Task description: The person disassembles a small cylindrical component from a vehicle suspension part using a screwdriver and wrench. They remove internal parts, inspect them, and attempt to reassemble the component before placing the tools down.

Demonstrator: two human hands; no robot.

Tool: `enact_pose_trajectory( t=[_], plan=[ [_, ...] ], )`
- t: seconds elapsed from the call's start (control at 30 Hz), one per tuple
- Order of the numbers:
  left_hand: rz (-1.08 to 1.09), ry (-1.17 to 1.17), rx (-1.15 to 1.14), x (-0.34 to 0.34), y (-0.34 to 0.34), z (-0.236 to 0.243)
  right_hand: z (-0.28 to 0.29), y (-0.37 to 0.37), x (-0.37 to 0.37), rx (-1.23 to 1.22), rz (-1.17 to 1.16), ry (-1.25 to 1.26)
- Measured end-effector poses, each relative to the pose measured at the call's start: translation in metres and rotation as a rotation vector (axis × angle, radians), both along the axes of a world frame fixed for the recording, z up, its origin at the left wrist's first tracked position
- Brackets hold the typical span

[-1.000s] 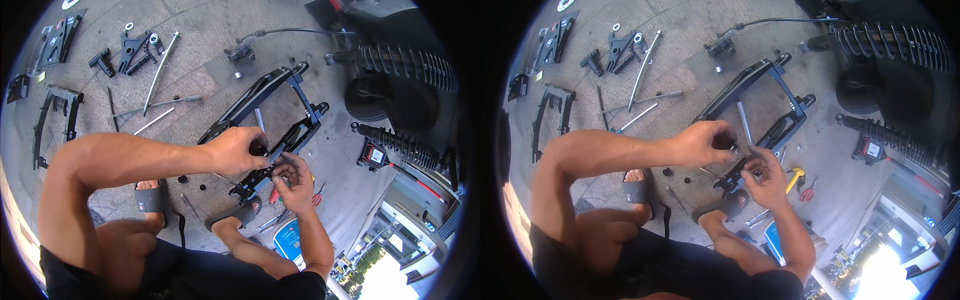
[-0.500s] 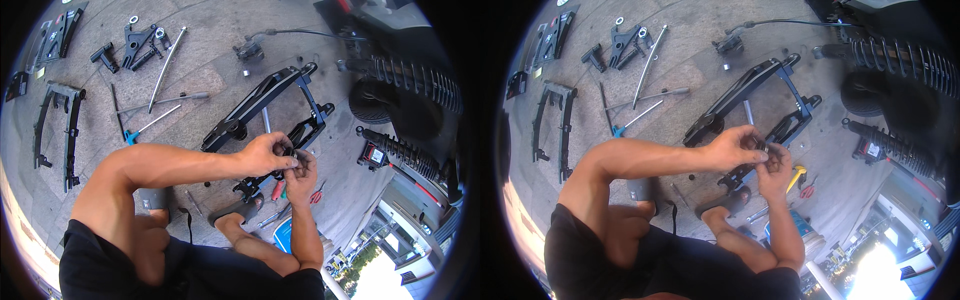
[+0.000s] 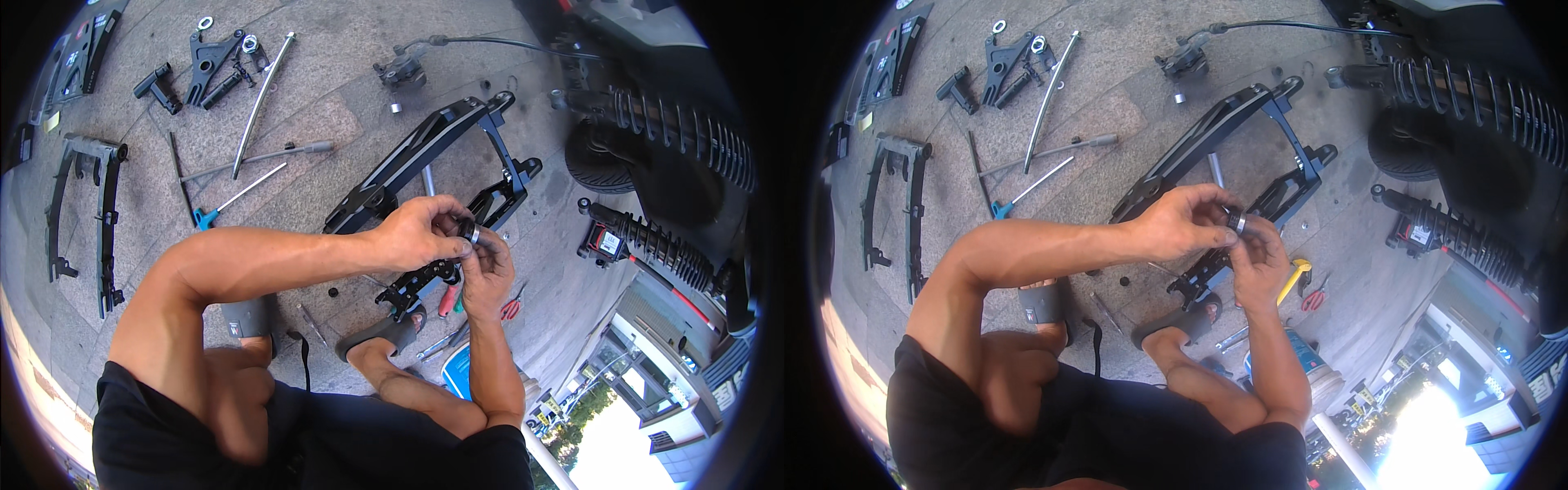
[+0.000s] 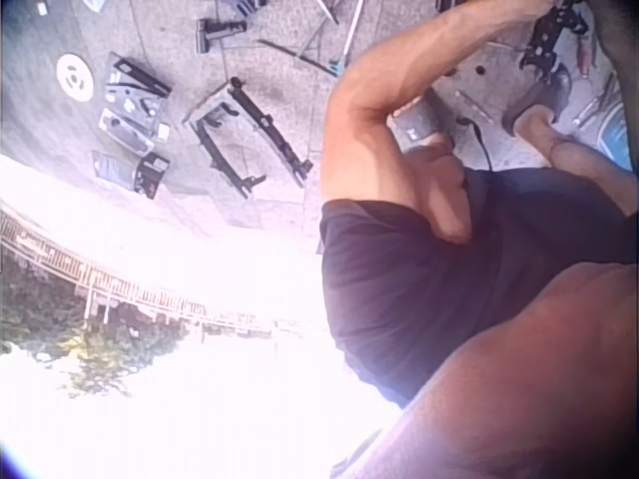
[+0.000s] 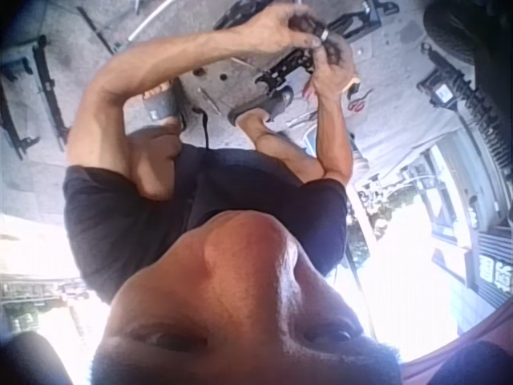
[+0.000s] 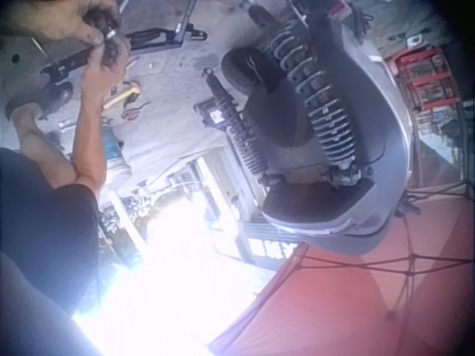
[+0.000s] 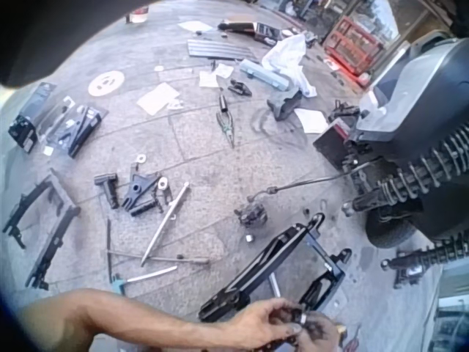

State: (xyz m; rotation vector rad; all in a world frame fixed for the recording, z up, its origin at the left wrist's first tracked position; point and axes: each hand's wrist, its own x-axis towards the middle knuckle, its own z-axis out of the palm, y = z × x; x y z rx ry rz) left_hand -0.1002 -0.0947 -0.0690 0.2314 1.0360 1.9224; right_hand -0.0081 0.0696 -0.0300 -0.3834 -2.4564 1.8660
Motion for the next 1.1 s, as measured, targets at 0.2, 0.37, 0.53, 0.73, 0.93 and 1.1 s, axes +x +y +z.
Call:
enact_pose_trajectory(
  t=[0.2,0.37,0.53,0.73,0.93,1.1],
  plan=[
    [-0.046,0.116,0.014,-0.005,0.0,0.002,-0.001,0.009,0.005,-0.1,-0.027,-0.017],
    [0.269,0.733,-0.306,-0.068,0.039,-0.022,0.009,0.029,0.008,-0.314,-0.202,-0.045],
    [0.2,0.757,-0.722,-0.146,0.117,-0.062,0.018,0.042,0.028,-0.335,-0.281,-0.077],
    [0.01,0.673,-0.754,-0.17,0.149,-0.087,0.022,0.063,0.053,-0.313,-0.357,-0.064],
    [-0.198,0.697,-0.694,-0.176,0.147,-0.081,0.017,0.072,0.052,-0.307,-0.367,-0.097],
    [-0.03,0.819,-0.837,-0.17,0.155,-0.075,0.011,0.084,0.043,-0.283,-0.419,-0.083]
  ],
)
